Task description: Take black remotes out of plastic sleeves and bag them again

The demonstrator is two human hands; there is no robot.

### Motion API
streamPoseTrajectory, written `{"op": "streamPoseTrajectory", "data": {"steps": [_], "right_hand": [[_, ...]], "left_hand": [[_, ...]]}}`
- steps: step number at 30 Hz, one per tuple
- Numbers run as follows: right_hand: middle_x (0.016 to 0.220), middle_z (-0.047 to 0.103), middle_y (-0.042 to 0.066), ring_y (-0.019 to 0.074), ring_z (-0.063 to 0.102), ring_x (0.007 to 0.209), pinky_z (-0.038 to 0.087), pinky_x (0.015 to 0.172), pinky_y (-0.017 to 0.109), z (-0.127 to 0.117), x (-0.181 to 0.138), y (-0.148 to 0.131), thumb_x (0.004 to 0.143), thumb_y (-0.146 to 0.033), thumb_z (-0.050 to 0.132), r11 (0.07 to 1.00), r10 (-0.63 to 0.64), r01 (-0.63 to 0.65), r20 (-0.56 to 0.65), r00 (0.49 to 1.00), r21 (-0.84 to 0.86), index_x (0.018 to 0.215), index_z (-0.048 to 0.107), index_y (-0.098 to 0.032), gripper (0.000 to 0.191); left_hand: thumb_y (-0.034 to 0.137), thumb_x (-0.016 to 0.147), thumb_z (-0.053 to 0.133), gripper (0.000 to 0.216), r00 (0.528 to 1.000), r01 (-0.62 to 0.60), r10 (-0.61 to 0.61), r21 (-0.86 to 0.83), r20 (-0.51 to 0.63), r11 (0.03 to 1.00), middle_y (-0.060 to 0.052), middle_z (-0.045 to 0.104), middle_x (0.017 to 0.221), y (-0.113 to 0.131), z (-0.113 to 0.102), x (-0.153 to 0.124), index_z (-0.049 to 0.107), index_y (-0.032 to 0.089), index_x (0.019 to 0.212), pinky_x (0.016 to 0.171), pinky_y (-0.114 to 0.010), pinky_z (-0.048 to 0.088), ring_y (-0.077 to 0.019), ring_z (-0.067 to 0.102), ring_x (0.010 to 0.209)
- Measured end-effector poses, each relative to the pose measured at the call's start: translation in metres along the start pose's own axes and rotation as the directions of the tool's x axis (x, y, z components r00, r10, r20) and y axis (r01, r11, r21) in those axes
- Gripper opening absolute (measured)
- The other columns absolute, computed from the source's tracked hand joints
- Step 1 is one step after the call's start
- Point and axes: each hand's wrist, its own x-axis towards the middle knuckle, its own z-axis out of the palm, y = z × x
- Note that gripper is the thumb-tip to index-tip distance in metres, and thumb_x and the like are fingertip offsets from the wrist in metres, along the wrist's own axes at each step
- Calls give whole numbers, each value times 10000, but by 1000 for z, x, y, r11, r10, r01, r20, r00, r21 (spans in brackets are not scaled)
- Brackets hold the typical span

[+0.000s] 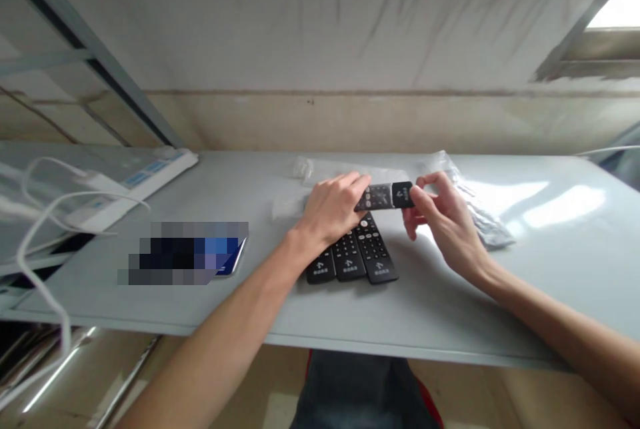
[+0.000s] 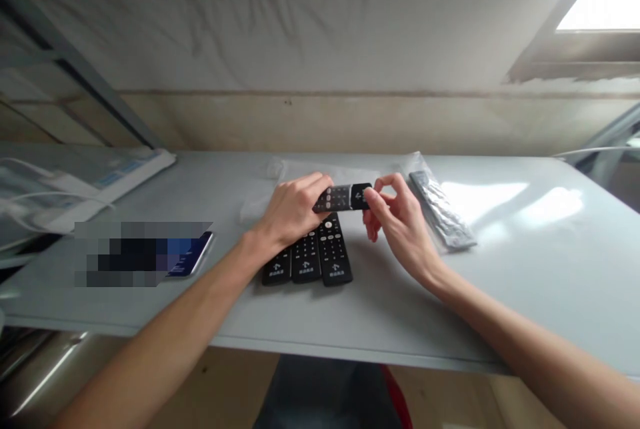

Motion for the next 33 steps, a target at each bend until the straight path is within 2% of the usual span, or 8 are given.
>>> {"op": "streamPoseTrajectory", "data": {"steps": [6, 9, 12, 15, 19, 23, 29, 33], "right_hand": [[638, 612, -45, 112, 552, 529, 450, 509, 269, 9, -12, -10, 1051, -550, 616, 998, 18, -10, 127, 992, -65, 1113, 627, -250, 306], [627, 615, -59, 121, 580, 543, 474, 515, 268, 13, -12, -10, 1033, -490, 667, 1000, 8, -6, 82, 997, -19, 1158, 588, -268, 266], [802, 736, -8, 160, 711, 680, 568, 586, 294, 11, -9, -6, 986, -466, 742, 1000, -9, 9, 4, 1000, 16, 1153, 593, -264, 302], [983, 796, 77, 205, 771, 814, 634, 680, 341, 8, -7, -3, 960, -483, 769, 1000, -13, 13, 7, 1000, -18, 1131, 720, -210, 326], [822, 796, 74, 172, 704, 652, 588, 584, 315, 9, -13, -7, 989, -508, 717, 996, 55, -44, 153, 987, -71, 1326, 760, -185, 470], [578, 657, -1, 116, 531, 497, 432, 466, 247, 14, -16, -13, 1013, -507, 666, 991, 100, -69, 299, 949, -114, 1405, 741, -172, 520], [602, 621, 0, 101, 514, 512, 383, 459, 241, 5, -7, -12, 965, -470, 724, 988, 3, 25, 183, 983, -151, 1061, 869, -193, 327], [649, 670, 9, 127, 583, 541, 454, 488, 274, -3, -4, -12, 982, -434, 732, 995, -42, 47, 62, 997, -82, 1034, 859, -238, 240]], "left_hand": [[208, 1002, 625, 92, 998, -63, 63, 11, 3, 998, -87, 728, 1081, -2, 1, 0, 679, 178, 1069, 791, -336, 528, -229, 700, 968], [234, 1009, 641, 93, 999, -38, 38, -4, -21, 999, -83, 731, 1088, -1, 4, -1, 678, 182, 1077, 794, -335, 530, -229, 702, 976], [238, 999, 663, 102, 999, -5, 4, -14, -52, 1000, -75, 734, 1084, -1, 5, -1, 677, 189, 1087, 779, -330, 527, -227, 705, 971], [247, 991, 678, 106, 998, 13, -14, -19, -57, 1000, -74, 738, 1087, -1, 4, -2, 678, 189, 1080, 764, -327, 527, -225, 708, 963], [226, 987, 670, 116, 999, -18, 17, -17, -46, 1000, -80, 741, 1096, -2, 4, -2, 676, 181, 1093, 783, -330, 541, -232, 712, 992], [202, 1008, 638, 131, 991, -130, 130, -12, -28, 991, -89, 746, 1112, 0, 6, -3, 672, 168, 1130, 831, -349, 560, -249, 721, 1043], [271, 1048, 629, 308, 983, -170, 167, -43, -78, 984, -123, 741, 1247, 1, 7, -4, 614, 165, 1338, 958, -388, 580, -271, 715, 1176], [202, 997, 680, 406, 989, -115, 110, -42, -102, 993, -118, 730, 1297, -4, 5, -3, 584, 169, 1389, 997, -402, 584, -276, 706, 1211]]}}
